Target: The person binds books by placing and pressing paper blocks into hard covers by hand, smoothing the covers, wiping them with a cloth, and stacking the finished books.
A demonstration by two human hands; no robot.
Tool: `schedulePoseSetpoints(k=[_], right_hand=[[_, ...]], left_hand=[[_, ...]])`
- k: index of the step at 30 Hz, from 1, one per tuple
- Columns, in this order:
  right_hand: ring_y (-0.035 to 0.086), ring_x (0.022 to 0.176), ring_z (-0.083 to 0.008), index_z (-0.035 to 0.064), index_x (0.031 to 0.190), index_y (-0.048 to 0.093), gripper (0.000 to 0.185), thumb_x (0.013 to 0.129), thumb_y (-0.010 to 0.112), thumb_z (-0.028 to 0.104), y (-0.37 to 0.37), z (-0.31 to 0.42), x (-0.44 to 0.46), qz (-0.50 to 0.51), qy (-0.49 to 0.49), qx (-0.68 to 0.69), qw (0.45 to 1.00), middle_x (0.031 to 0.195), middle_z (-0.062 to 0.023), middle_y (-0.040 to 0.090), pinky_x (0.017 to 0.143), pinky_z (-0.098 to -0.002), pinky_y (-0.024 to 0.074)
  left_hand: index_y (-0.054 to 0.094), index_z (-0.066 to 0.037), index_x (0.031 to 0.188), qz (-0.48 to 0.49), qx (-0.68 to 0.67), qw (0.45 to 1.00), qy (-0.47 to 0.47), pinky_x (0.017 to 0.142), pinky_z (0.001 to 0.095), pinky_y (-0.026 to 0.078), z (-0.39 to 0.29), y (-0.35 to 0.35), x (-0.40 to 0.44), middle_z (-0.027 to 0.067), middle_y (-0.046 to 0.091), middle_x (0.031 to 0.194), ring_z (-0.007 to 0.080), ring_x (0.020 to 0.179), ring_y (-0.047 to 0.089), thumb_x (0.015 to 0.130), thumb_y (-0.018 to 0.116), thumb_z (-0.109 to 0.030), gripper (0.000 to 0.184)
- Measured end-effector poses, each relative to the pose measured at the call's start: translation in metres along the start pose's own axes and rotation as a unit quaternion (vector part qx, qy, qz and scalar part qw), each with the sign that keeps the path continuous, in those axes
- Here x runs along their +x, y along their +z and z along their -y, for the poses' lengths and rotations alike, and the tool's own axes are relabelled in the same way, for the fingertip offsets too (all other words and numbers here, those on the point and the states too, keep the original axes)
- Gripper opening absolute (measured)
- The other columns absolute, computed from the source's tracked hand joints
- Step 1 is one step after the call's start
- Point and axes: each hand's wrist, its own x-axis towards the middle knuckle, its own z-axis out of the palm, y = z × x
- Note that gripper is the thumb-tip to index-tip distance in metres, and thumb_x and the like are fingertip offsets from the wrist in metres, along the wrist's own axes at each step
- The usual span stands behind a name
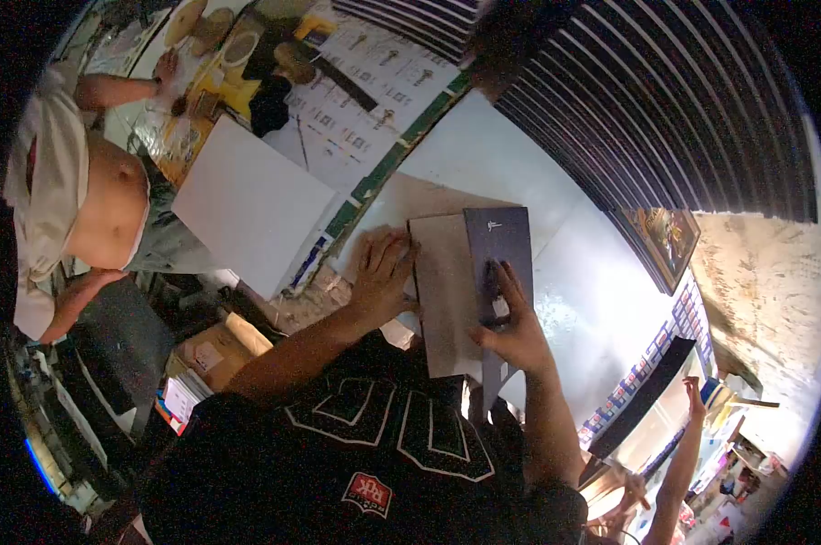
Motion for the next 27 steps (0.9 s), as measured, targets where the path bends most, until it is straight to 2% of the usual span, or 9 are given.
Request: schedulePoseSetpoints(k=[1,2,8,14,17,21,23,25,27], right_hand=[[0.022,0.145,-0.0356,0.0079,0.150,0.030,0.104,0.065,0.081,0.039,0.013,-0.003,0.004,-0.035,-0.011,-0.086,0.996,0.155,-0.0265,0.024,0.114,-0.0516,0.0233],[0.020,0.145,-0.0401,0.0079,0.148,0.035,0.103,0.064,0.080,0.047,0.024,-0.009,0.009,-0.051,-0.014,-0.149,0.987,0.151,-0.0316,0.027,0.116,-0.0540,0.0160],[0.019,0.144,-0.0451,0.0084,0.147,0.037,0.105,0.065,0.076,0.060,0.075,-0.016,0.028,-0.099,-0.006,-0.392,0.915,0.147,-0.0363,0.028,0.117,-0.0540,0.0097],[0.011,0.140,-0.0575,0.0195,0.148,0.038,0.104,0.063,0.077,0.065,0.104,-0.018,0.036,-0.147,0.090,-0.440,0.881,0.155,-0.0288,0.020,0.104,-0.0738,0.0204],[0.009,0.138,-0.0611,0.0234,0.148,0.038,0.104,0.062,0.079,0.065,0.106,-0.029,0.037,-0.159,0.062,-0.463,0.870,0.157,-0.0253,0.018,0.096,-0.0789,0.0250],[0.011,0.138,-0.0610,0.0224,0.148,0.038,0.106,0.060,0.079,0.066,0.108,-0.029,0.040,-0.165,0.084,-0.463,0.867,0.155,-0.0272,0.019,0.100,-0.0757,0.0236],[0.011,0.136,-0.0629,0.0232,0.148,0.038,0.107,0.060,0.078,0.068,0.104,-0.040,0.037,-0.170,0.040,-0.486,0.856,0.155,-0.0278,0.018,0.103,-0.0729,0.0233],[0.014,0.137,-0.0603,0.0187,0.148,0.037,0.111,0.059,0.075,0.072,0.093,-0.060,0.040,-0.146,-0.031,-0.510,0.847,0.153,-0.0326,0.020,0.107,-0.0704,0.0187],[0.025,0.141,-0.0466,0.0034,0.146,0.037,0.112,0.064,0.071,0.073,0.107,-0.025,0.040,-0.146,0.055,-0.527,0.835,0.144,-0.0391,0.032,0.113,-0.0638,0.0062]], left_hand=[[0.056,-0.012,0.130,-0.055,-0.020,0.993,-0.100,0.111,0.0609,0.021,-0.004,-0.002,-0.003,0.0104,0.036,0.148,0.0330,0.139,0.028,0.045,0.087,-0.037,0.093],[0.053,-0.006,0.132,-0.055,-0.002,0.993,-0.109,0.111,0.0623,0.019,-0.003,0.001,-0.007,0.0143,0.031,0.150,0.0380,0.140,0.024,0.043,0.088,-0.036,0.101],[0.059,-0.007,0.125,-0.085,-0.050,0.991,-0.086,0.111,0.0638,0.018,0.010,0.013,-0.015,0.0142,0.026,0.155,0.0424,0.141,0.020,0.048,0.085,-0.037,0.087],[0.061,-0.005,0.121,-0.066,-0.060,0.993,-0.075,0.111,0.0648,0.018,0.014,0.003,-0.016,0.0167,0.023,0.155,0.0397,0.143,0.019,0.055,0.083,-0.043,0.079],[0.060,-0.004,0.123,-0.060,-0.042,0.995,-0.066,0.111,0.0649,0.018,0.017,0.012,-0.016,0.0163,0.022,0.156,0.0386,0.143,0.018,0.058,0.082,-0.045,0.080],[0.058,-0.003,0.125,-0.084,-0.020,0.995,-0.041,0.111,0.0651,0.019,0.021,0.014,-0.013,0.0160,0.023,0.155,0.0382,0.143,0.018,0.055,0.082,-0.049,0.087],[0.058,-0.002,0.125,-0.049,-0.017,0.998,-0.032,0.111,0.0651,0.019,0.015,0.021,-0.009,0.0159,0.023,0.155,0.0382,0.143,0.017,0.055,0.081,-0.050,0.088],[0.055,-0.002,0.126,-0.124,-0.019,0.992,-0.034,0.108,0.0689,0.017,0.025,0.032,-0.007,0.0164,0.023,0.155,0.0411,0.143,0.017,0.057,0.082,-0.051,0.088],[0.053,-0.002,0.128,-0.054,-0.059,0.996,-0.043,0.107,0.0691,0.018,0.022,0.019,-0.013,0.0186,0.024,0.154,0.0424,0.142,0.018,0.056,0.081,-0.052,0.092]])
